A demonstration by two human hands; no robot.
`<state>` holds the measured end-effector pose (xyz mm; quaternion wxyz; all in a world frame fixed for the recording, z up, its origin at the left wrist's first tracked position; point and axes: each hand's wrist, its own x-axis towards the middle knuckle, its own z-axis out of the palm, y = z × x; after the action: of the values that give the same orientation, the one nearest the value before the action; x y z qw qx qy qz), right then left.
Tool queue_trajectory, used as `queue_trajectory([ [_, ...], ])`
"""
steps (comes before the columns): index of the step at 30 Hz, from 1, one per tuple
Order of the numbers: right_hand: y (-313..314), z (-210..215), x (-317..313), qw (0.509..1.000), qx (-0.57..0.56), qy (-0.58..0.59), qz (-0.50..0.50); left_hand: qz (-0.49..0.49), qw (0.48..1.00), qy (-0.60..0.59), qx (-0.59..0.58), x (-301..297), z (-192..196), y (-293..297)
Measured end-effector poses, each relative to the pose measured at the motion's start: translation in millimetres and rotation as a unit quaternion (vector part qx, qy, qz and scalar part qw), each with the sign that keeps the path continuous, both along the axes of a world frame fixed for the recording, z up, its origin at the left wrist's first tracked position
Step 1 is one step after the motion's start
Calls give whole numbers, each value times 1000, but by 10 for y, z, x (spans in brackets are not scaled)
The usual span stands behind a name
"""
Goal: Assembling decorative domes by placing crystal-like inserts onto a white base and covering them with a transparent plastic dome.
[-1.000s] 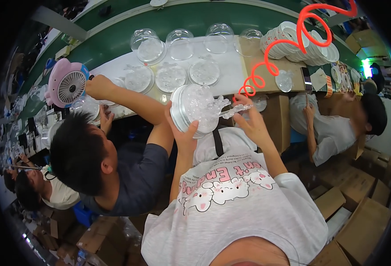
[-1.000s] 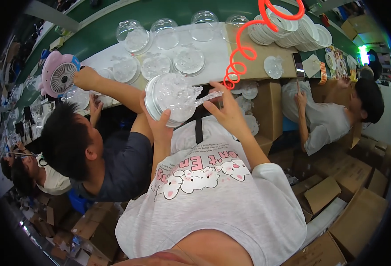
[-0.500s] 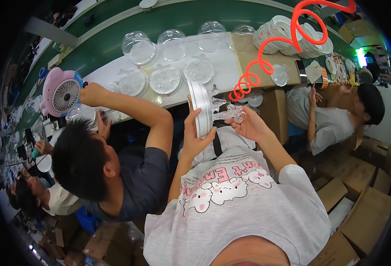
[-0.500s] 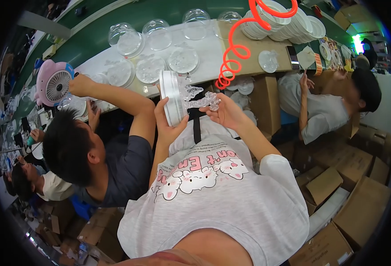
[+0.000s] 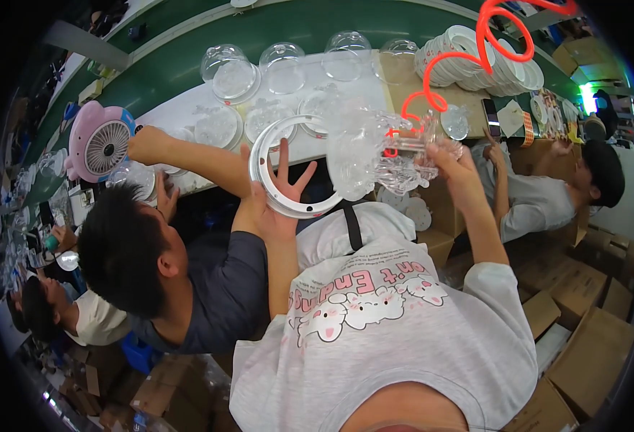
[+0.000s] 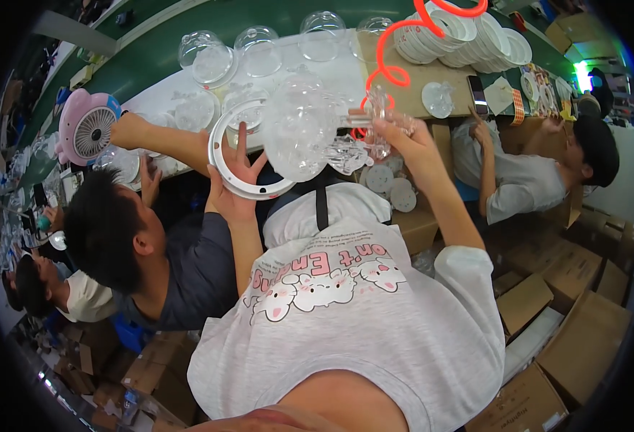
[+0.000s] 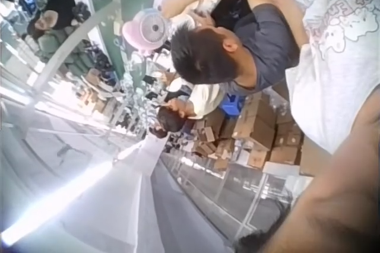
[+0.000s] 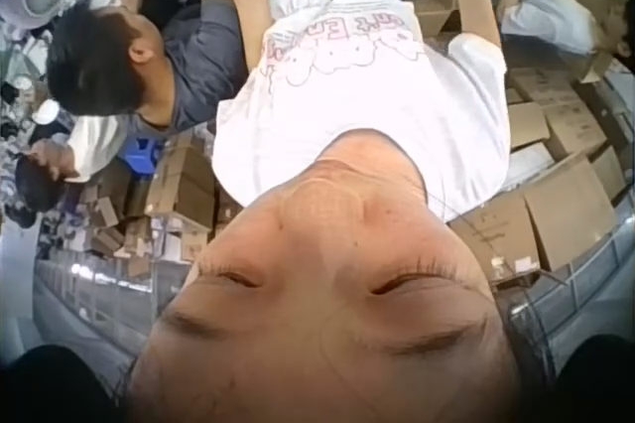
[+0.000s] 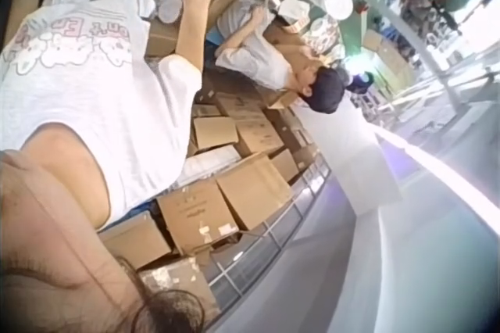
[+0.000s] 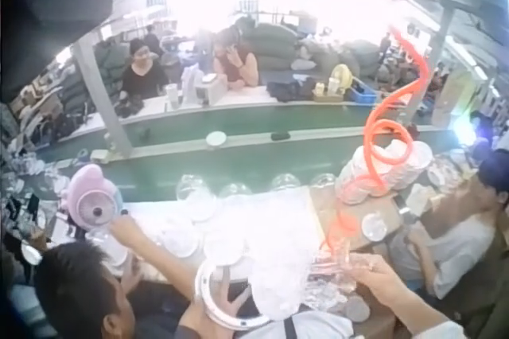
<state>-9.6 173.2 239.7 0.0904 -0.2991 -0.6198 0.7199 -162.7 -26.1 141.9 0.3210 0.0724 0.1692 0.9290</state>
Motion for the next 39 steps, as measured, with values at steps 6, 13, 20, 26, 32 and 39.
queue_trajectory([
  [6,59,468,-413,940,283,-20,190,-70,996,-46,11,27,80,47],
  [13,107,527,-725,775,549,36,311,-116,988,-92,52,93,102,66],
  [20,130,489,-827,819,452,15,351,-120,980,-135,87,87,78,28],
  [26,141,449,-922,785,486,47,382,-120,981,-123,85,74,73,10],
  [32,118,514,-975,739,524,18,423,-129,973,-159,103,99,80,-7],
  [39,115,453,-943,758,505,-5,412,-80,981,-150,94,161,41,-27],
])
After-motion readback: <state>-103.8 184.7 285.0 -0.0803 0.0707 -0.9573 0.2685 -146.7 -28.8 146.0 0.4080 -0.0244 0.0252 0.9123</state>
